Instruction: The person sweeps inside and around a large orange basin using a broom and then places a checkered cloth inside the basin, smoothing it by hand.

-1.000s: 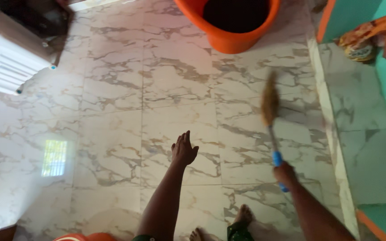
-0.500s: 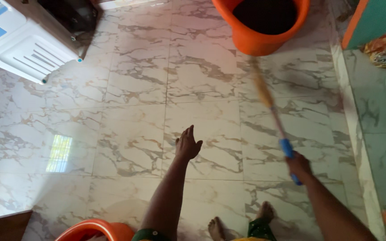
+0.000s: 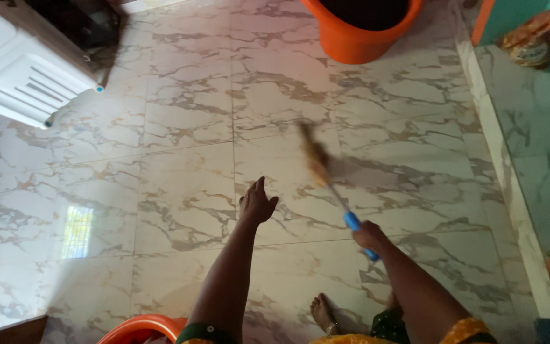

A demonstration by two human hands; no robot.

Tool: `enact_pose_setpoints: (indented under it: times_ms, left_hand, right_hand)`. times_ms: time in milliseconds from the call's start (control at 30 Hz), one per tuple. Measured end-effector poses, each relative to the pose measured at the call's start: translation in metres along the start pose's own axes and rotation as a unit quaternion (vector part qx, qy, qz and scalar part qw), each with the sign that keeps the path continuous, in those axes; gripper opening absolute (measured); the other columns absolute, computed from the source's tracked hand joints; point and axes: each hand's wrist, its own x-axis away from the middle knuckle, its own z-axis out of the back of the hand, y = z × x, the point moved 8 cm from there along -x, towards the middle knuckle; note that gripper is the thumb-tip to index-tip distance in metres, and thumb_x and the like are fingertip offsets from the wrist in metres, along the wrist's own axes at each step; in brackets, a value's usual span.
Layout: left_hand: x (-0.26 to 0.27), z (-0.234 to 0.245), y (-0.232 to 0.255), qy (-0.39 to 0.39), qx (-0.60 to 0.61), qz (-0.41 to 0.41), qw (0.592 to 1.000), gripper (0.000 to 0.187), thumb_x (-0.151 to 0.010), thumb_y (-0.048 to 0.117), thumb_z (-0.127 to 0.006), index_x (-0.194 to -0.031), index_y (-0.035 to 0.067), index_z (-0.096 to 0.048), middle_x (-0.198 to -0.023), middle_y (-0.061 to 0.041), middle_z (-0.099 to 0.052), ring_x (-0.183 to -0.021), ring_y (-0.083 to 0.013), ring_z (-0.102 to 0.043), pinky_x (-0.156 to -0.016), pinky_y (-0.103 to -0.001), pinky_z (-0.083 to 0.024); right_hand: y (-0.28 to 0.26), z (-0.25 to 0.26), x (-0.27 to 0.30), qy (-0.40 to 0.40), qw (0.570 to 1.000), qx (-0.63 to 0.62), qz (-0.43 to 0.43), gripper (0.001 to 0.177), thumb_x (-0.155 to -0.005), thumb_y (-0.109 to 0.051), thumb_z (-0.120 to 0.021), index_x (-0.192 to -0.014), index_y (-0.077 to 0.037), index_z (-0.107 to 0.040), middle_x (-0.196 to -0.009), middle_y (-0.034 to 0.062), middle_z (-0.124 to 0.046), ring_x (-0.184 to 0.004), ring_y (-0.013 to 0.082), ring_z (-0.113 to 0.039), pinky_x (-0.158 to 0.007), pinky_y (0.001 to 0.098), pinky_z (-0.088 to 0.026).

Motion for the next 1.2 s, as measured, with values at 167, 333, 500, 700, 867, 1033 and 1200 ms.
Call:
enact_pose_setpoints:
  times_ms: [167,333,500,700,867,1033,1200]
  left_hand:
    - [-0.001,-0.005,0.063,0.003,0.010,-0.060,0.998,0.086,-0.086,0.038,-0.075,-0.156,0.012,-0.033,-0.154,-0.012,-0.049,-0.140,-0.0332,-0.048,-0.113,-0.056,-0.037]
    - [0.002,-0.033,0.118,-0.046,-0.027,-0.073,0.996,0.086,-0.087,0.040,-0.075,-0.157,0.013,-0.032,-0.154,-0.013,-0.047,-0.140,-0.0338,-0.047,-0.111,-0.057,-0.039]
    - [0.011,-0.077,0.183,-0.040,-0.006,-0.130,0.991,0.085,-0.086,0.038,-0.075,-0.156,0.012,-0.034,-0.153,-0.014,-0.049,-0.140,-0.0347,-0.048,-0.110,-0.058,-0.040]
    - [0.039,-0.135,0.273,-0.083,-0.048,-0.163,0.982,0.085,-0.087,0.039,-0.075,-0.156,0.010,-0.033,-0.152,-0.013,-0.050,-0.138,-0.0338,-0.050,-0.108,-0.060,-0.040]
    - [0.056,-0.163,0.341,-0.085,-0.051,-0.198,0.975,0.086,-0.087,0.040,-0.075,-0.156,0.011,-0.033,-0.151,-0.013,-0.050,-0.138,-0.0335,-0.050,-0.108,-0.059,-0.041]
    - [0.065,-0.193,0.388,-0.083,-0.054,-0.216,0.971,0.086,-0.087,0.040,-0.074,-0.156,0.009,-0.032,-0.153,-0.013,-0.049,-0.137,-0.0340,-0.051,-0.107,-0.059,-0.041]
    - [0.077,-0.218,0.430,-0.088,-0.063,-0.218,0.970,0.085,-0.087,0.040,-0.074,-0.155,0.011,-0.033,-0.153,-0.013,-0.048,-0.139,-0.0334,-0.048,-0.109,-0.060,-0.039]
  right_hand:
    - [-0.018,0.031,0.041,0.023,0.998,-0.023,0.057,0.038,-0.089,-0.028,-0.065,-0.115,0.000,-0.062,-0.080,0.0211,-0.075,-0.071,0.0387,-0.077,-0.067,0.0491,-0.061]
    - [0.082,0.094,0.087,0.210,0.975,0.038,0.057,0.040,-0.081,-0.031,-0.073,-0.117,-0.013,-0.070,-0.090,0.0180,-0.073,-0.073,0.0399,-0.068,-0.059,0.0526,-0.055]
    - [0.211,0.153,0.137,0.178,0.962,-0.177,-0.105,0.028,-0.092,-0.030,-0.067,-0.109,-0.008,-0.069,-0.073,0.0144,-0.072,-0.057,0.0313,-0.070,-0.055,0.0456,-0.058]
    - [0.347,0.145,0.177,0.310,0.786,-0.499,-0.195,0.023,-0.100,-0.024,-0.064,-0.109,-0.003,-0.063,-0.072,0.0146,-0.063,-0.053,0.0271,-0.060,-0.048,0.0435,-0.051]
    - [0.429,0.146,0.176,0.355,0.703,-0.537,-0.301,0.030,-0.098,-0.022,-0.064,-0.105,0.007,-0.061,-0.081,0.0182,-0.069,-0.062,0.0278,-0.069,-0.053,0.0422,-0.056]
    - [0.447,0.166,0.160,0.310,0.818,-0.383,-0.298,0.034,-0.086,-0.021,-0.075,-0.097,0.010,-0.065,-0.083,0.0204,-0.071,-0.065,0.0288,-0.071,-0.056,0.0446,-0.059]
    - [0.471,0.231,0.174,0.248,0.903,-0.298,-0.183,0.030,-0.090,-0.030,-0.070,-0.096,-0.001,-0.071,-0.069,0.0148,-0.071,-0.056,0.0283,-0.072,-0.056,0.0428,-0.058]
